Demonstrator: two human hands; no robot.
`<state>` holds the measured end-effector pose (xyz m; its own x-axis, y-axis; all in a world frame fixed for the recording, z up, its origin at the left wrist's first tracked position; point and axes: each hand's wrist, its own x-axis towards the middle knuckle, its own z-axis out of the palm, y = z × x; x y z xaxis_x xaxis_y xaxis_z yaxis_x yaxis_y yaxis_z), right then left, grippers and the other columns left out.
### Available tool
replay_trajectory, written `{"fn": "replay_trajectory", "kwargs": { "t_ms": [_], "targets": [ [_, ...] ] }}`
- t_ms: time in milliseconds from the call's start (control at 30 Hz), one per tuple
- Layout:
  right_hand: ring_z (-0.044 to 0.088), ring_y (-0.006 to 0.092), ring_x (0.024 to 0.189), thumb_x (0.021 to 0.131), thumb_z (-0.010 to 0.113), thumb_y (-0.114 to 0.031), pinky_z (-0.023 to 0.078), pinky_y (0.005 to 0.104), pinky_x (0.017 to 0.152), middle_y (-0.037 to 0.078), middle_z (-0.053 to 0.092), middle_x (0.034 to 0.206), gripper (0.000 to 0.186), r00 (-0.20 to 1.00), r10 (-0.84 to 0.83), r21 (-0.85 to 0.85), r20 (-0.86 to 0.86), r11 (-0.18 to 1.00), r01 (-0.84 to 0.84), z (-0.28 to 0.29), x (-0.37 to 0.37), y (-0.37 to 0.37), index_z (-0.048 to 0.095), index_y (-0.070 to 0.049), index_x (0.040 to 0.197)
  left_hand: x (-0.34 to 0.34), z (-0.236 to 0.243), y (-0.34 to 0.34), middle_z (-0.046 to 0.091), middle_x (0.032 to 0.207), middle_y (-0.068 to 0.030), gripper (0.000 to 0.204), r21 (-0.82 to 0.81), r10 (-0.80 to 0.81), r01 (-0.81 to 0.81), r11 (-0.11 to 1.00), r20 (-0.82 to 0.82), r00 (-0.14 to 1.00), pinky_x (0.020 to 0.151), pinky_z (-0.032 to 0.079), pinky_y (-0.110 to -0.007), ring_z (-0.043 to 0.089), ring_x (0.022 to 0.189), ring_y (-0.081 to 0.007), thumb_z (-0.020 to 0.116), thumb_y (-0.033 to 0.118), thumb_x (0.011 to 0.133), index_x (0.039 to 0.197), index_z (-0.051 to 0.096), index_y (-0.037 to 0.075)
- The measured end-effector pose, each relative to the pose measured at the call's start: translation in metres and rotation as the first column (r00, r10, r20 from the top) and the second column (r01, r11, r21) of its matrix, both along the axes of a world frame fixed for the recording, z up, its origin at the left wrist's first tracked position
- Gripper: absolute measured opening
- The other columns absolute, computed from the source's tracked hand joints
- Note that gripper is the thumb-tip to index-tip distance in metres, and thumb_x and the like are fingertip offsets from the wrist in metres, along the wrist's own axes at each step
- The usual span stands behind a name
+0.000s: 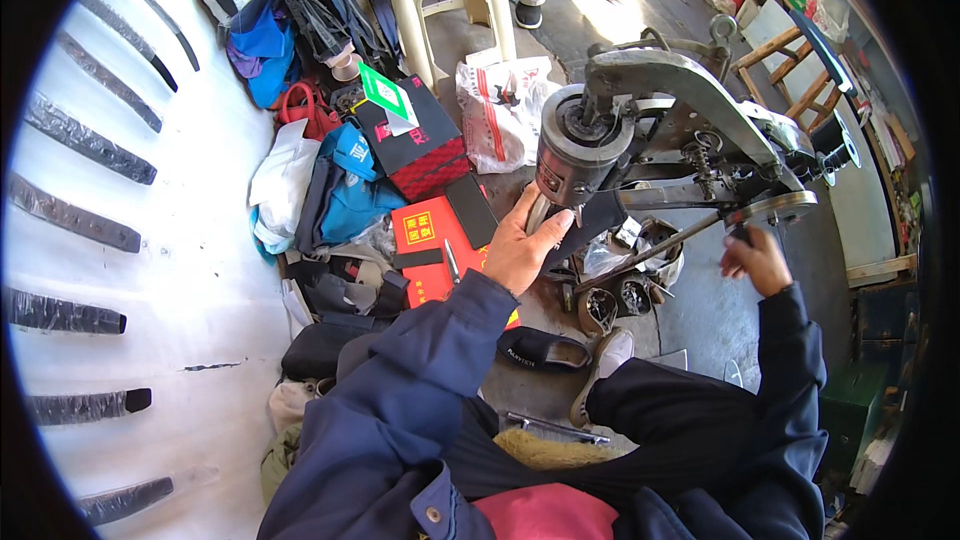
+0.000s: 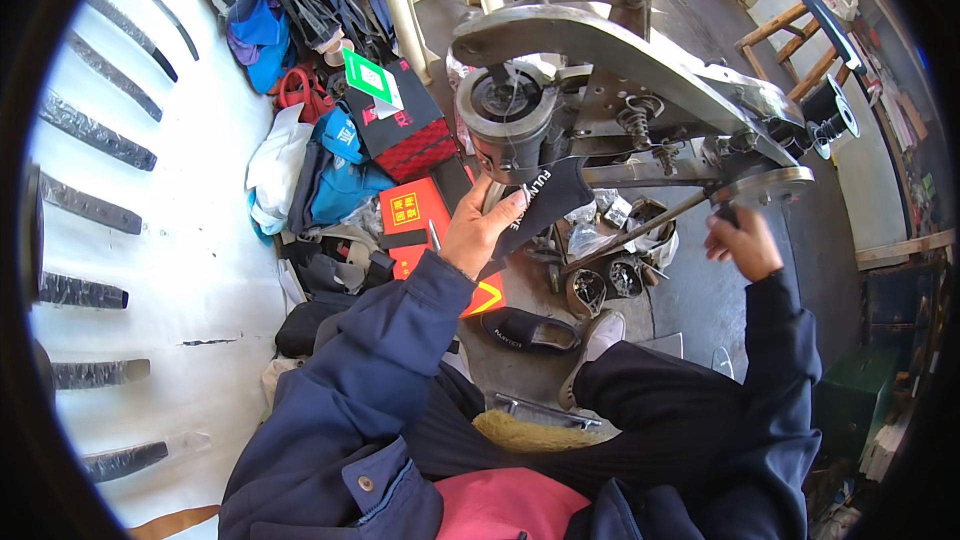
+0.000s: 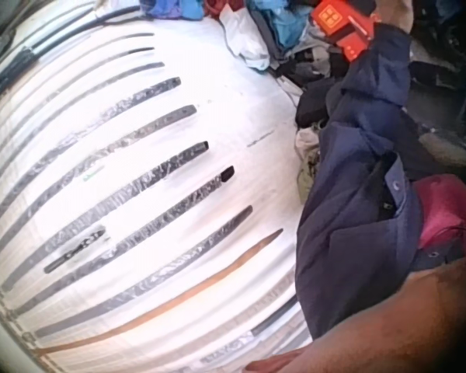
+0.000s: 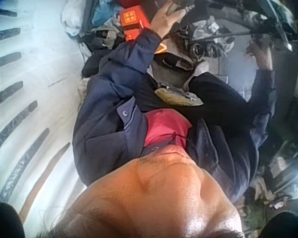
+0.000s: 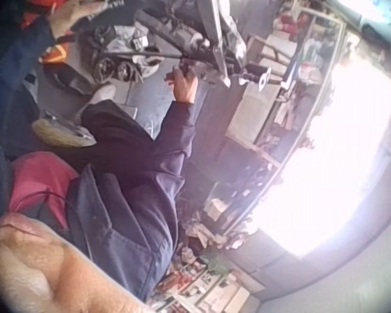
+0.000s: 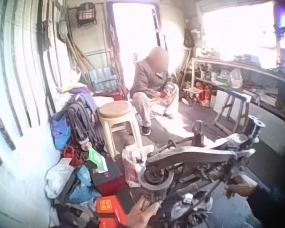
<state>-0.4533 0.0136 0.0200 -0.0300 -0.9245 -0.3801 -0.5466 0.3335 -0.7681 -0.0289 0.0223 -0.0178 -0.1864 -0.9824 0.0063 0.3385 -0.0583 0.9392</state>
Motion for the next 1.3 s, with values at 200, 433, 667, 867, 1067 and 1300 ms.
{"fn": "replay_trajectory", "kwargs": {
  "t_ms": [200, 433, 667, 867, 1067, 1300],
  "targets": [
    [0.056, 0.0114, 0.052, 0.096, 0.059, -0.017, 0.042, 0.0265, 0.047, 0.002, 0.059, 0.067, 0.013, 0.973, -0.228, -0.501, -0.031, 0.846, 0.182, 0.037, -0.065, -0.012, 0.061, -0.005, 0.093, 0.000, 0.001, 0.001, 0.065, 0.117, 0.0009, 0.043, -0.012, 0.007, -0.006, 1.000, 0.076, 0.997, 0.088, 0.047, -0.023, 0.056, 0.100, -0.0046, 0.065, 0.019, 0.101, 0.140, 0.052, 0.005],
    [0.057, 0.0140, 0.051, 0.095, 0.057, -0.013, 0.042, 0.0300, 0.043, 0.005, 0.057, 0.068, 0.010, 0.875, -0.422, -0.392, -0.237, 0.866, 0.311, -0.044, -0.111, -0.019, 0.059, -0.004, 0.100, -0.001, 0.002, 0.000, 0.065, 0.116, 0.0007, 0.042, -0.068, 0.001, 0.005, 0.998, 0.079, 0.997, 0.089, 0.046, -0.023, 0.056, 0.101, -0.0053, 0.066, 0.021, 0.101, 0.138, 0.053, 0.005],
    [0.064, 0.0166, 0.052, 0.098, 0.060, -0.022, 0.047, 0.0299, 0.042, 0.009, 0.063, 0.071, 0.024, 0.994, -0.085, 0.116, -0.071, 0.989, 0.092, -0.064, -0.024, -0.010, 0.055, 0.001, 0.102, -0.001, -0.001, -0.002, 0.064, 0.114, 0.0022, 0.038, -0.100, 0.033, -0.032, 0.994, 0.006, 0.999, 0.086, 0.046, -0.022, 0.056, 0.096, -0.0059, 0.066, 0.022, 0.100, 0.134, 0.056, 0.007],
    [0.066, 0.0166, 0.054, 0.098, 0.060, -0.024, 0.048, 0.0284, 0.044, 0.008, 0.064, 0.072, 0.024, 0.996, -0.076, 0.127, -0.048, 0.989, 0.082, -0.044, -0.005, -0.006, 0.055, 0.000, 0.101, 0.002, -0.006, -0.003, 0.065, 0.114, 0.0017, 0.037, -0.083, 0.014, -0.010, 0.997, 0.049, 0.999, 0.085, 0.046, -0.022, 0.055, 0.096, -0.0051, 0.067, 0.020, 0.100, 0.132, 0.057, 0.006],
    [0.067, 0.0165, 0.056, 0.097, 0.061, -0.022, 0.049, 0.0286, 0.047, 0.008, 0.065, 0.072, 0.024, 0.998, -0.049, 0.100, -0.043, 0.994, 0.053, -0.031, 0.010, -0.005, 0.057, 0.001, 0.101, -0.001, -0.011, -0.004, 0.065, 0.114, 0.0001, 0.046, -0.037, 0.018, -0.016, 0.999, 0.053, 0.998, 0.086, 0.048, -0.022, 0.057, 0.098, -0.0058, 0.070, 0.025, 0.098, 0.135, 0.055, 0.003],
    [0.061, 0.0132, 0.056, 0.095, 0.059, -0.015, 0.046, 0.0269, 0.051, 0.005, 0.061, 0.068, 0.015, 0.997, -0.050, -0.342, -0.061, 0.939, 0.026, 0.036, -0.002, 0.005, 0.060, 0.000, 0.091, -0.002, -0.005, -0.002, 0.066, 0.120, -0.0024, 0.045, -0.048, 0.056, -0.049, 0.998, 0.155, 0.986, 0.095, 0.046, -0.027, 0.058, 0.106, -0.0096, 0.068, 0.023, 0.099, 0.136, 0.054, 0.003]
  ]
}}
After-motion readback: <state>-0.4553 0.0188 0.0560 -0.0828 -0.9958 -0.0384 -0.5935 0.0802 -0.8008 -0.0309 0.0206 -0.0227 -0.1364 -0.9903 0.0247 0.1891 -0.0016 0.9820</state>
